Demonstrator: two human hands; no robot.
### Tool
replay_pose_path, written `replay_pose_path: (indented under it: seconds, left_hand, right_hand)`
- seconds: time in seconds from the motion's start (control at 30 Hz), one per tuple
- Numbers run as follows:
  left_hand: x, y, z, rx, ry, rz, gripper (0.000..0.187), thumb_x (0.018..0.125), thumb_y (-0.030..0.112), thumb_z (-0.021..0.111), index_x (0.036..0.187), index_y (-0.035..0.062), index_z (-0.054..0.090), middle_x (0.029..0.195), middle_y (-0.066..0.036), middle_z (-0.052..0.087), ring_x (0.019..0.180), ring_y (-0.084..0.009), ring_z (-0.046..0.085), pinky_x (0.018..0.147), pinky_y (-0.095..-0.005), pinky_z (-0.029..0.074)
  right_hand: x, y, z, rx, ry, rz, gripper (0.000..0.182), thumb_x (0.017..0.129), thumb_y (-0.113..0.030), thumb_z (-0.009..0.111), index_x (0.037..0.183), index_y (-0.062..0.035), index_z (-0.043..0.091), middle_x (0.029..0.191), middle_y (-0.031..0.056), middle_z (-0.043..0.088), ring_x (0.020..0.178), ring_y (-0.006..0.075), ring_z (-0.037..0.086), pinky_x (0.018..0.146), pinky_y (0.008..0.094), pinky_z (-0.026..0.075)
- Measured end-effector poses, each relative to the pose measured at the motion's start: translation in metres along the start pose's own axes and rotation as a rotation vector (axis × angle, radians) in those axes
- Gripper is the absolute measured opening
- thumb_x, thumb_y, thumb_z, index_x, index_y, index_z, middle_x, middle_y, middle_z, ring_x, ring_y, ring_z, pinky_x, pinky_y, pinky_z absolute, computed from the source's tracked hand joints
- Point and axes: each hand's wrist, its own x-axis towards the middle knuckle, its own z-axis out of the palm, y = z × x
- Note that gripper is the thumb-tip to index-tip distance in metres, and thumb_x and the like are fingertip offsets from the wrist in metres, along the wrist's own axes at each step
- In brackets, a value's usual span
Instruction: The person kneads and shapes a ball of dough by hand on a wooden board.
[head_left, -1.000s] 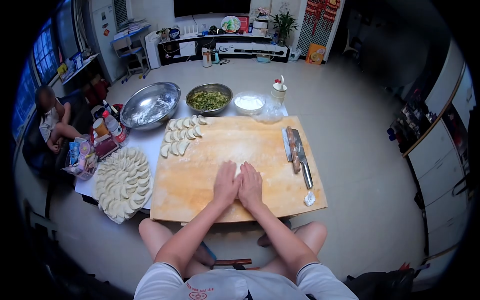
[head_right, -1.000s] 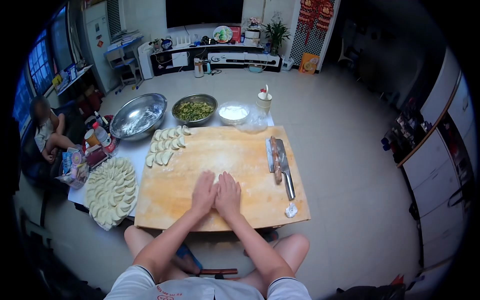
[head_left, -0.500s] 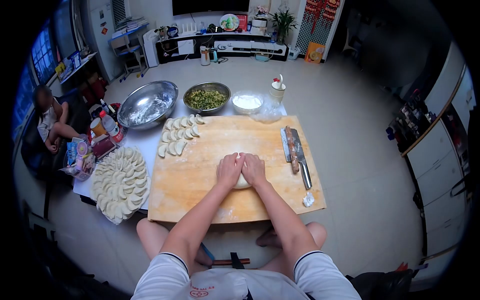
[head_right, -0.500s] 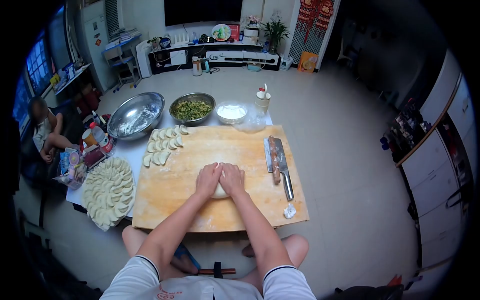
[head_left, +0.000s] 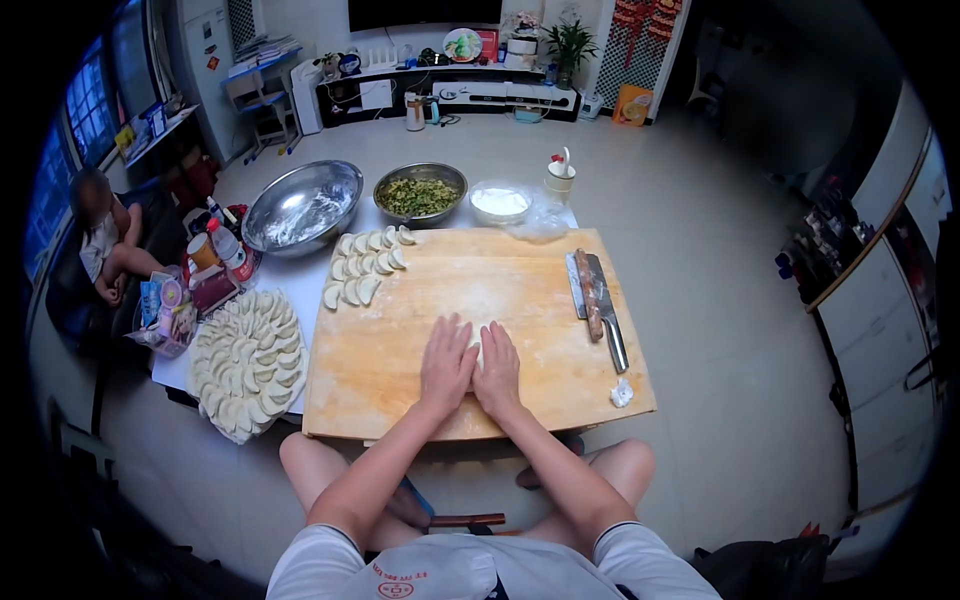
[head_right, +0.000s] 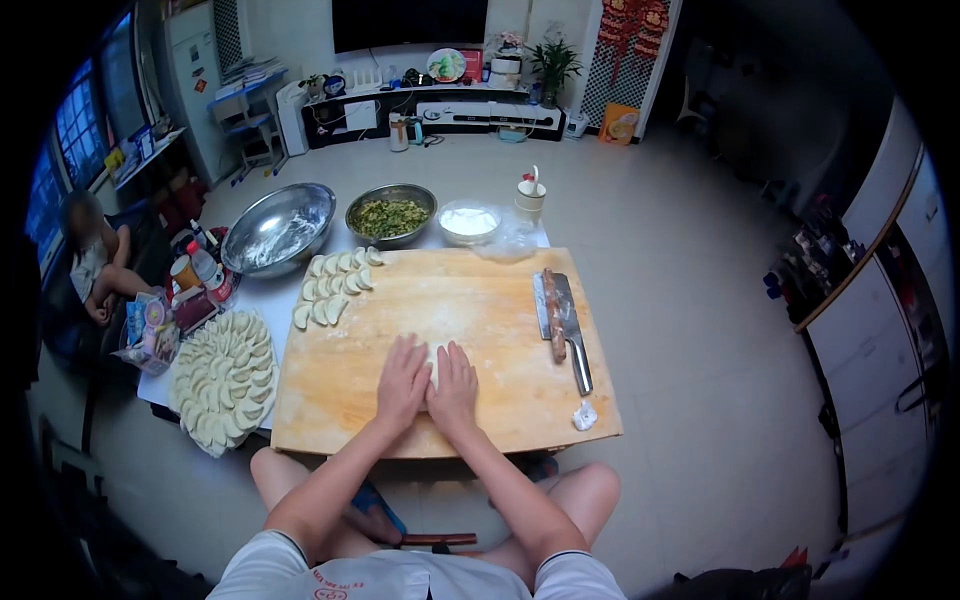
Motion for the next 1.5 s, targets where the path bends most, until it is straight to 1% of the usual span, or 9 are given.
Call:
replay_pose_path:
  seconds: [0.3, 0.5, 0.53, 0.6, 0.67, 0.83, 0.97, 1.23, 1.5]
  left_hand:
    - [0.049, -0.017, 0.033, -0.092, -0.123, -0.275, 0.036, 0.1, 0.032, 0.046, 0.117, 0.0077, 0.067, 0.119, -0.017, 0.064, 0.11, -0.0356, 0.058, 0.095, -0.0446, 0.045]
    - [0.052, 0.006, 0.064, -0.095, -0.154, -0.686, 0.06, 0.098, 0.048, 0.044, 0.131, -0.0009, 0.055, 0.126, -0.025, 0.06, 0.12, -0.0395, 0.054, 0.101, -0.043, 0.042]
    - [0.049, 0.014, 0.061, -0.101, -0.144, -0.723, 0.065, 0.098, 0.05, 0.044, 0.133, -0.0035, 0.052, 0.128, -0.027, 0.058, 0.123, -0.04, 0.053, 0.102, -0.0423, 0.041]
    - [0.039, 0.038, 0.029, -0.453, -0.24, -0.832, 0.072, 0.097, 0.049, 0.049, 0.139, -0.0092, 0.043, 0.137, -0.03, 0.05, 0.132, -0.0386, 0.046, 0.109, -0.0395, 0.035]
    - [0.031, 0.076, -0.017, -0.72, -0.277, -0.892, 0.07, 0.098, 0.046, 0.05, 0.139, -0.0093, 0.042, 0.141, -0.03, 0.046, 0.134, -0.0378, 0.044, 0.112, -0.0392, 0.033]
    - [0.01, 0.038, 0.031, -0.26, -0.035, -0.464, 0.06, 0.1, 0.041, 0.048, 0.139, -0.0039, 0.045, 0.139, -0.025, 0.049, 0.136, -0.0377, 0.039, 0.113, -0.0421, 0.03]
    - [0.033, 0.014, 0.066, -0.163, -0.167, -0.138, 0.046, 0.1, 0.034, 0.048, 0.128, -0.0012, 0.058, 0.13, -0.021, 0.058, 0.127, -0.0377, 0.049, 0.11, -0.0404, 0.035]
    - [0.08, 0.01, 0.08, -0.188, -0.231, -0.238, 0.043, 0.097, 0.039, 0.05, 0.112, 0.0017, 0.064, 0.114, -0.019, 0.065, 0.106, -0.0362, 0.06, 0.091, -0.0434, 0.048]
    - [0.058, 0.026, 0.056, -0.143, -0.303, -0.347, 0.053, 0.1, 0.044, 0.045, 0.127, 0.0004, 0.057, 0.12, -0.022, 0.061, 0.114, -0.0378, 0.054, 0.098, -0.044, 0.042]
  right_hand:
    - [0.052, 0.033, 0.026, 0.153, 0.032, 0.047, 0.038, 0.091, -0.026, 0.06, 0.123, -0.0056, 0.061, 0.124, 0.0149, 0.061, 0.119, 0.0351, 0.054, 0.1, 0.046, 0.041]
    - [0.11, 0.084, 0.01, 0.438, -0.59, 0.078, 0.037, 0.092, -0.033, 0.06, 0.116, -0.0057, 0.068, 0.127, 0.0139, 0.062, 0.118, 0.0326, 0.055, 0.1, 0.0436, 0.044]
    - [0.118, 0.073, -0.006, 0.241, -0.597, 0.086, 0.038, 0.092, -0.034, 0.058, 0.117, -0.0069, 0.068, 0.131, 0.0139, 0.059, 0.12, 0.0331, 0.053, 0.101, 0.0453, 0.043]
    - [0.124, 0.054, -0.038, -0.156, -0.602, 0.108, 0.04, 0.093, -0.038, 0.055, 0.118, -0.0093, 0.068, 0.138, 0.0139, 0.055, 0.126, 0.0343, 0.049, 0.103, 0.0489, 0.041]
    - [0.109, 0.059, -0.038, -0.025, -0.566, 0.119, 0.048, 0.093, -0.045, 0.053, 0.126, -0.0109, 0.063, 0.141, 0.0139, 0.052, 0.134, 0.0331, 0.041, 0.106, 0.0521, 0.038]
    - [0.029, 0.033, -0.026, -0.189, -0.174, 0.08, 0.053, 0.093, -0.04, 0.056, 0.137, -0.0114, 0.052, 0.146, 0.0129, 0.044, 0.135, 0.0353, 0.038, 0.11, 0.0515, 0.03]
    - [0.018, 0.039, -0.012, -0.236, 0.1, 0.036, 0.044, 0.09, -0.032, 0.059, 0.128, -0.0088, 0.058, 0.139, 0.0124, 0.051, 0.129, 0.0356, 0.044, 0.105, 0.0477, 0.034]
    - [0.074, 0.066, -0.019, 0.017, -0.027, 0.123, 0.028, 0.092, -0.031, 0.055, 0.11, -0.0121, 0.064, 0.112, 0.006, 0.066, 0.105, 0.0283, 0.06, 0.087, 0.0427, 0.046]
    - [0.073, 0.079, -0.027, -0.101, -0.205, -0.051, 0.038, 0.094, -0.035, 0.054, 0.127, -0.0172, 0.059, 0.133, 0.011, 0.054, 0.124, 0.033, 0.047, 0.102, 0.0487, 0.036]
